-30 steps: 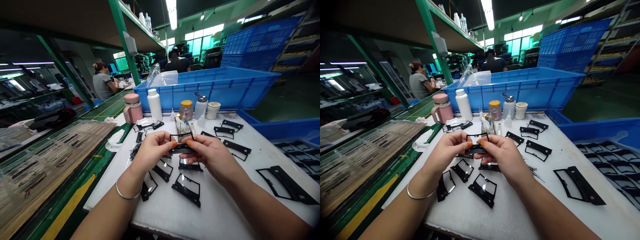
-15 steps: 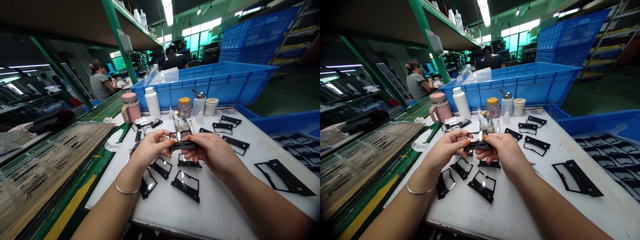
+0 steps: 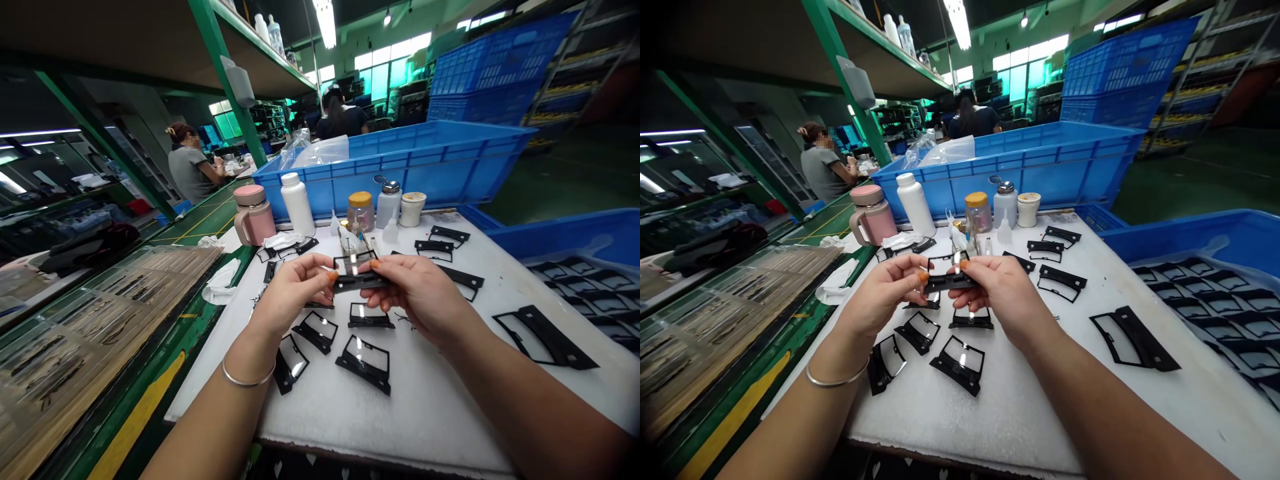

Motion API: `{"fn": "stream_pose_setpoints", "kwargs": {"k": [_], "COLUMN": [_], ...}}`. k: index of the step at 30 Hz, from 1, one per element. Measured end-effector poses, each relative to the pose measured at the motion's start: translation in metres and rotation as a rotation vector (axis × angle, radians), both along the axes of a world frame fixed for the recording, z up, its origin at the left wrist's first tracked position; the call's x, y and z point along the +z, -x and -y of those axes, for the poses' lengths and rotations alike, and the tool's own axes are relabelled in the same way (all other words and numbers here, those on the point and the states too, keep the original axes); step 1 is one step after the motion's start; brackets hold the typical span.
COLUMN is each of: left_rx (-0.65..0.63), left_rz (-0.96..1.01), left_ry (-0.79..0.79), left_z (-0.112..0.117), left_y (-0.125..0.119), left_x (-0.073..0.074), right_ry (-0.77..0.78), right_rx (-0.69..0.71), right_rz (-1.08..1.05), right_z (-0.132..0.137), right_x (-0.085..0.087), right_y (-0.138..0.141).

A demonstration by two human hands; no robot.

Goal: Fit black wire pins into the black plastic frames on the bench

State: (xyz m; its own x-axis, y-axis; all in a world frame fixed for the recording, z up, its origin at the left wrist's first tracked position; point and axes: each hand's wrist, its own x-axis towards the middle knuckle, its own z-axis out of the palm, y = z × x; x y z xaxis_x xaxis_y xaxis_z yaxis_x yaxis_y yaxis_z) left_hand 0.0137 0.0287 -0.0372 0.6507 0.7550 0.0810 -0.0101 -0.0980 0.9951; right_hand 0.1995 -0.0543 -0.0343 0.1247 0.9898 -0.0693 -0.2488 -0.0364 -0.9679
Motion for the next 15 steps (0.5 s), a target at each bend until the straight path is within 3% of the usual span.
{"fn": "stream_pose_setpoints", "kwargs": {"k": [3, 5, 7, 11, 15], "left_rx": [0.196, 0.251, 0.159, -0.179, -0.291], "left_rz": [0.038, 0.025, -0.101, -0.503, -0.713], "left_ry": [-0.194, -0.384, -0.616, -1.071, -1.253], "left_z": [0.005, 0.015, 0.026, 0.041, 0.046], "left_y": [-0.002, -0.006, -0.015, -0.044, -0.08], "left_x": [0.003, 0.006, 0.009, 0.005, -0.003], "right_ry": [-0.132, -0.213, -0.263, -0.269, -0.221], "right_rx": [-0.177, -0.298, -0.369, -0.395, -0.433], "right_rz": [-0.041, -0.066, -0.074, -0.062, -0.003], "right_z": [0.002, 0.003, 0.002, -0.001, 0.008], "right_x": [0.006, 0.01, 0.012, 0.01, 0.008], "right_y": [-0.013, -0.021, -0.026, -0.028, -0.031]}}
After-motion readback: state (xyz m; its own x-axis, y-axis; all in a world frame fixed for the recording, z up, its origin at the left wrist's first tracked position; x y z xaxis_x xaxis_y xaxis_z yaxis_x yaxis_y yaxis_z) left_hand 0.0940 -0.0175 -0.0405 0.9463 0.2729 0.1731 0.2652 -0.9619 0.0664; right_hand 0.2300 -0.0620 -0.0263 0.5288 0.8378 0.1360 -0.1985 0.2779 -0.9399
